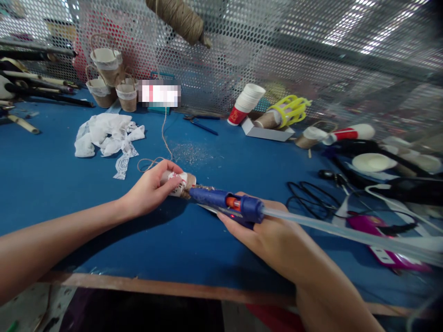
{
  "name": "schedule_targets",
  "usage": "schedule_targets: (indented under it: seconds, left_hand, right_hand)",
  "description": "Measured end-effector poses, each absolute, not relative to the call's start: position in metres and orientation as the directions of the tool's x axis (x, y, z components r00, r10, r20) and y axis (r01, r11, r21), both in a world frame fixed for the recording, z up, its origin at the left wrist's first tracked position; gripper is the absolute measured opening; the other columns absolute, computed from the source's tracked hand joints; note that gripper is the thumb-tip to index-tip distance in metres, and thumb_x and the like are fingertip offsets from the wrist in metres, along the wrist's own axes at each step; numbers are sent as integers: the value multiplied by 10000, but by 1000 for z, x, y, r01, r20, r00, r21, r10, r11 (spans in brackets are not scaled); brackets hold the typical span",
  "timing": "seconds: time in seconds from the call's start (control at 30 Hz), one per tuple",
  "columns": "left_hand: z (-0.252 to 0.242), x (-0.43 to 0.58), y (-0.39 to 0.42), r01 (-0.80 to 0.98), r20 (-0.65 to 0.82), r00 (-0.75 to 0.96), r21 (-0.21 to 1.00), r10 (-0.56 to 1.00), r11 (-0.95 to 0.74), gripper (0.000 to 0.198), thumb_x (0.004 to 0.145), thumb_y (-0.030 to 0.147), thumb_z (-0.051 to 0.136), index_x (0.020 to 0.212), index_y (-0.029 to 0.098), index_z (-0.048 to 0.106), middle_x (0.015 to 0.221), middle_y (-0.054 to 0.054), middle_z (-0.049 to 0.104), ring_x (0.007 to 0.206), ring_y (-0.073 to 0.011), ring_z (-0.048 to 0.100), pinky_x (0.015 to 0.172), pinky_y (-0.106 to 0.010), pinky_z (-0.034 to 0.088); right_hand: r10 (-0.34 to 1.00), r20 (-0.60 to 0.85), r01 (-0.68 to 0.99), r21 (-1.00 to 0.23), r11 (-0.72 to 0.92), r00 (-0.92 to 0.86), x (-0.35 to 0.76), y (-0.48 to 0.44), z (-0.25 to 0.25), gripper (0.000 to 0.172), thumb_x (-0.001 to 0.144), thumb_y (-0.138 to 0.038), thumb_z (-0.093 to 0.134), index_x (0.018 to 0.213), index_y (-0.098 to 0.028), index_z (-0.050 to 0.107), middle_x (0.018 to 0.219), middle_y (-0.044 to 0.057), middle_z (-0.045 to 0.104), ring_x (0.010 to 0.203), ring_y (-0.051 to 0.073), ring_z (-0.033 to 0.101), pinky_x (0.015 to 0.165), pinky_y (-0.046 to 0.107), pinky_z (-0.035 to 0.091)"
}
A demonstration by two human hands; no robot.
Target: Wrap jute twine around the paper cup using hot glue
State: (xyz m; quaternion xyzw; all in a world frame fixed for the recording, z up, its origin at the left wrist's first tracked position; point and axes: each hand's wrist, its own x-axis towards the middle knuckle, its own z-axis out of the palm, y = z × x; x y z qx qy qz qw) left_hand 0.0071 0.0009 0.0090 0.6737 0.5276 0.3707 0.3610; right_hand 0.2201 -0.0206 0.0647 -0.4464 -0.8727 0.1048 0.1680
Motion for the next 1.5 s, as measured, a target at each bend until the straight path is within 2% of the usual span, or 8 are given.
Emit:
schedule_targets:
  seconds: [0.17,0.37,0.63,0.8,1.07,1.2,1.4,1.5]
  left_hand:
    - [9,7,2,447,105,159,879,982,-166,191,816,312,458,903,151,511,751,-11,565,618,-116,494,578,-240,397]
    - [8,7,3,438,105,166,883,981,-169,203,819,316,450,914,145,505,788,-18,565,631,-114,490,584,-239,390]
    - [7,6,3,448,122,162,875,979,-183,197,815,309,455,909,144,510,793,-22,572,642,-113,494,594,-240,393]
    - [7,7,2,446,128,176,874,976,-195,186,823,299,438,904,144,502,753,-10,556,606,-108,482,567,-236,393]
    - [4,6,2,447,141,186,869,972,-211,194,834,305,433,924,147,499,798,-24,568,636,-116,497,587,-243,401]
    - [4,6,2,437,137,189,875,972,-208,190,837,305,428,926,149,493,796,-20,563,623,-111,493,581,-238,399]
    - [4,5,-1,461,163,210,853,964,-245,190,842,304,428,934,150,493,787,-16,558,620,-110,495,571,-229,398]
    - [3,5,-3,474,188,216,838,958,-271,200,844,313,426,938,148,491,747,-8,544,561,-97,468,520,-214,379]
  right_hand:
    - [833,182,756,-353,551,-522,223,-20,60,113,785,-216,527,674,-202,541,583,-11,566,508,126,536,487,231,431]
    - [774,249,699,-334,632,-582,223,-20,61,135,773,-163,515,650,-200,555,549,-18,560,461,110,511,456,218,415]
    - [776,260,694,-347,631,-575,224,-19,55,133,777,-174,537,646,-195,531,564,-24,557,489,104,513,486,215,417]
    - [738,302,695,-255,672,-603,223,-18,62,175,796,-157,485,661,-185,591,526,-13,546,427,103,480,424,217,388]
    - [698,331,689,-166,705,-635,223,-19,60,202,808,-155,467,681,-180,622,536,-6,553,429,101,477,421,210,390]
    - [624,363,656,-46,753,-691,225,-19,58,242,827,-160,450,691,-178,650,533,4,568,433,105,487,419,208,394]
    - [371,412,525,372,765,-832,231,-17,61,403,846,-73,331,754,-172,710,495,50,577,435,150,511,448,260,376]
    - [372,414,535,412,738,-831,231,-16,63,387,845,-80,353,730,-168,711,406,15,491,399,140,473,439,253,349]
